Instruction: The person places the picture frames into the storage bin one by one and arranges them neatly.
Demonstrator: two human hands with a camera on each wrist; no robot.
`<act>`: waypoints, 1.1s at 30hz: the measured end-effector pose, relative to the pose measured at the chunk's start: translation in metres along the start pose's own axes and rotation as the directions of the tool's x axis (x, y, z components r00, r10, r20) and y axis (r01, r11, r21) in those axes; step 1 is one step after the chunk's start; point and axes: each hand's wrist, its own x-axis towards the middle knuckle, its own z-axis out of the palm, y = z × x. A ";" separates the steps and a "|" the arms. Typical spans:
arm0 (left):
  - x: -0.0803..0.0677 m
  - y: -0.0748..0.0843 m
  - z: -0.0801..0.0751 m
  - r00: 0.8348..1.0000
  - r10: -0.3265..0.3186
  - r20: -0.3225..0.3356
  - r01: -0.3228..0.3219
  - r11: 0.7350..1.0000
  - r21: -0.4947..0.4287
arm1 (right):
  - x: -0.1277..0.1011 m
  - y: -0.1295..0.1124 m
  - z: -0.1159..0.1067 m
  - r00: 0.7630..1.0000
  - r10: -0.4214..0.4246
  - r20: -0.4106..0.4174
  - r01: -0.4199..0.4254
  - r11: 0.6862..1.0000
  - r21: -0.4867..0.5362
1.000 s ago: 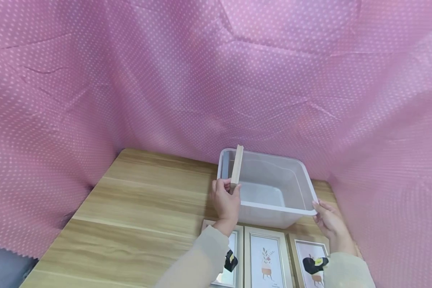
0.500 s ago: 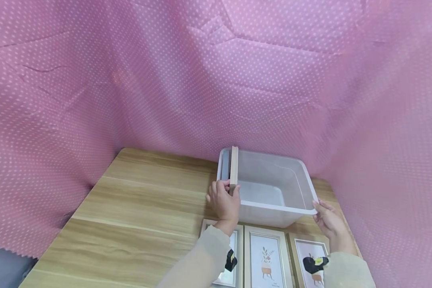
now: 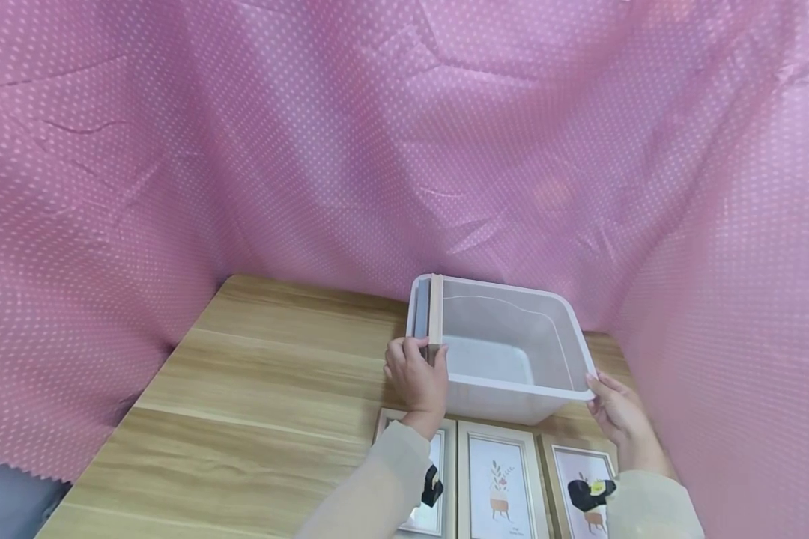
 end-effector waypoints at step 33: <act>-0.006 -0.009 -0.002 1.000 0.018 0.000 -0.018 0.998 -0.064 | -0.004 -0.002 0.002 0.999 0.026 -0.047 -0.029 0.998 -0.063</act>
